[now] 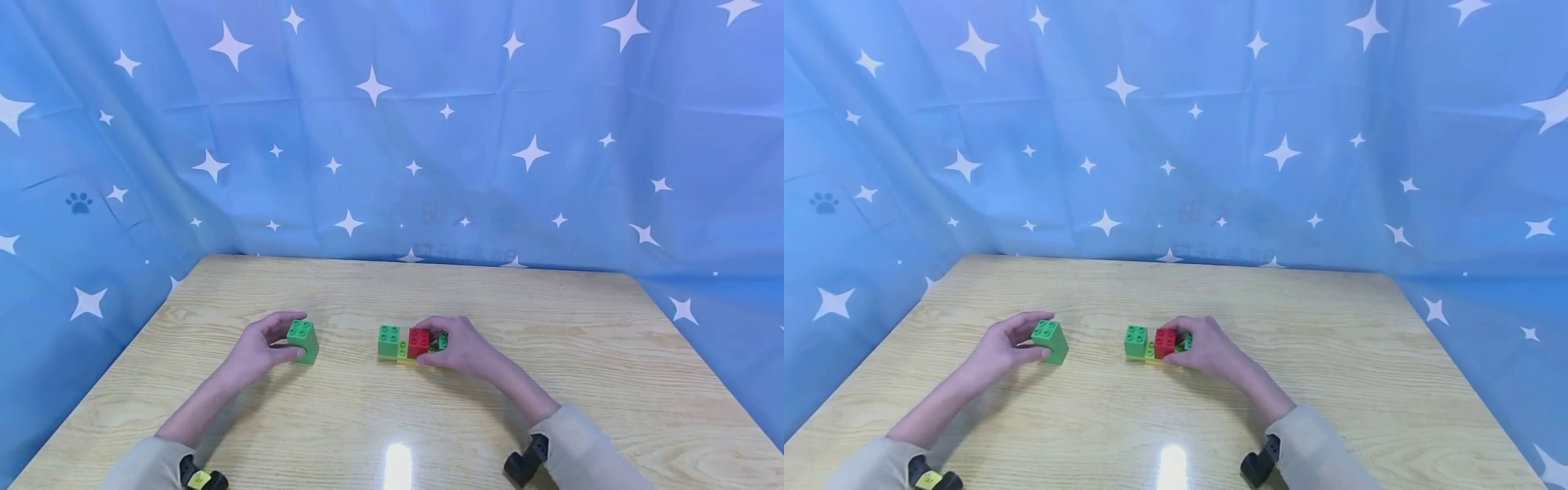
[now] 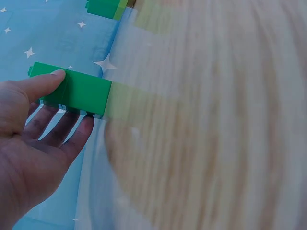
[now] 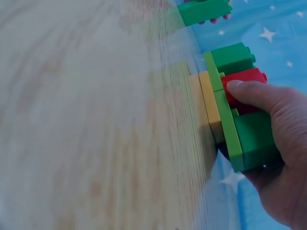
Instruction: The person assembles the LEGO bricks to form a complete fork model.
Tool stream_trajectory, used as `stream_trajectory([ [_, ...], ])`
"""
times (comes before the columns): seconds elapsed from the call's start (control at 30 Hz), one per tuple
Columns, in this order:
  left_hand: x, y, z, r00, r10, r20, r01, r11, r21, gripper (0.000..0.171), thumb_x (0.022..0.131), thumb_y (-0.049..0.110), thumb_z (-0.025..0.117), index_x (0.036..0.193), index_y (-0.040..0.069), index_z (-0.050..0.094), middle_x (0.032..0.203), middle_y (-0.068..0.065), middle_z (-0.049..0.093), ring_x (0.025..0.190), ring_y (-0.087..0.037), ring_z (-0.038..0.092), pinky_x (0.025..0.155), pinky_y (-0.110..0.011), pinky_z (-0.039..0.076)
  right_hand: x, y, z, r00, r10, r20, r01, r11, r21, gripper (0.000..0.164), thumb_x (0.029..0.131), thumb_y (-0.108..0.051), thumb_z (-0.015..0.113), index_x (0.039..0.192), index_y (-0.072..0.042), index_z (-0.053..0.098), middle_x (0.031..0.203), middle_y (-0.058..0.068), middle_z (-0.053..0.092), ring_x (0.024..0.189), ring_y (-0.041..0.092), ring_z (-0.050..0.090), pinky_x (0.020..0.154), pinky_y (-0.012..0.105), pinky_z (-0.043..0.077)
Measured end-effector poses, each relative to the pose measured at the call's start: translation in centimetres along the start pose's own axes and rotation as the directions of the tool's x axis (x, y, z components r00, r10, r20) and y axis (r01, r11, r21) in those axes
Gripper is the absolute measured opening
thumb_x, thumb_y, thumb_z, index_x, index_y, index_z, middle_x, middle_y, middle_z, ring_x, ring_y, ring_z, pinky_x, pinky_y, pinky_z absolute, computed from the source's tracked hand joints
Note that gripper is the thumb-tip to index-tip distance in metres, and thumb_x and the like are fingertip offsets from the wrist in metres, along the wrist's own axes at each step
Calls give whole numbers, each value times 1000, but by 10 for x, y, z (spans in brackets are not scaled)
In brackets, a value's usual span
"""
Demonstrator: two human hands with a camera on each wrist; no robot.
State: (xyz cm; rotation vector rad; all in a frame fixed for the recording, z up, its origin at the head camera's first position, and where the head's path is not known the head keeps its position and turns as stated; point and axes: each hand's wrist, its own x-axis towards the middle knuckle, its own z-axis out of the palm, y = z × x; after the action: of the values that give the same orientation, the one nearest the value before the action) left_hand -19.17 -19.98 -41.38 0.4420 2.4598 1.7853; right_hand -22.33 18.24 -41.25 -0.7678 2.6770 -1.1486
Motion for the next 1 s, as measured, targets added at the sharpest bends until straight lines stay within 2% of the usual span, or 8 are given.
stream_trajectory([
  [0.23, 3, -2, 9, 1000, 2, 31, -1, 998, -61, 53, 89, -3, 74, 139, -6, 55, 124, -25, 66, 113, -36, 66, 87, -30, 58, -3, 1, 1, 1000, 19, -23, -19, 999, 32, 43, 83, -17, 86, 123, -10, 72, 103, -2, 72, 97, 18, 64, 82, 38, 52],
  [0.43, 5, 1, 19, 998, 0, 66, 3, 999, -51, 50, 89, -2, 75, 135, -5, 57, 120, -23, 68, 112, -37, 66, 87, -30, 58, -5, 3, 2, 994, 92, -60, -85, 990, 114, 44, 83, -18, 87, 124, -12, 72, 107, 0, 71, 102, 22, 62, 82, 37, 54],
  [0.6, 10, 5, 30, 993, 8, 116, -3, 999, -43, 49, 90, 1, 76, 135, -5, 58, 120, -22, 68, 112, -38, 66, 87, -31, 58, -5, 3, 0, 988, 122, -99, -103, 979, 176, 45, 82, -19, 88, 124, -11, 72, 106, 2, 71, 102, 24, 62, 82, 38, 54],
  [0.77, 17, 8, 44, 989, 5, 145, 2, 999, -52, 49, 89, 1, 77, 134, -4, 59, 120, -20, 69, 113, -37, 65, 88, -32, 58, -8, 2, -5, 979, 123, -161, -89, 975, 204, 45, 82, -17, 88, 124, -8, 72, 110, 6, 72, 102, 25, 64, 81, 37, 57],
  [1.0, 26, 12, 61, 987, 15, 162, -5, 998, -67, 48, 88, 1, 78, 133, -3, 61, 120, -19, 69, 114, -37, 65, 88, -34, 58, -13, -2, -11, 971, 83, -225, -31, 974, 226, 46, 82, -12, 87, 125, -4, 70, 112, 10, 72, 102, 26, 66, 80, 36, 58],
])
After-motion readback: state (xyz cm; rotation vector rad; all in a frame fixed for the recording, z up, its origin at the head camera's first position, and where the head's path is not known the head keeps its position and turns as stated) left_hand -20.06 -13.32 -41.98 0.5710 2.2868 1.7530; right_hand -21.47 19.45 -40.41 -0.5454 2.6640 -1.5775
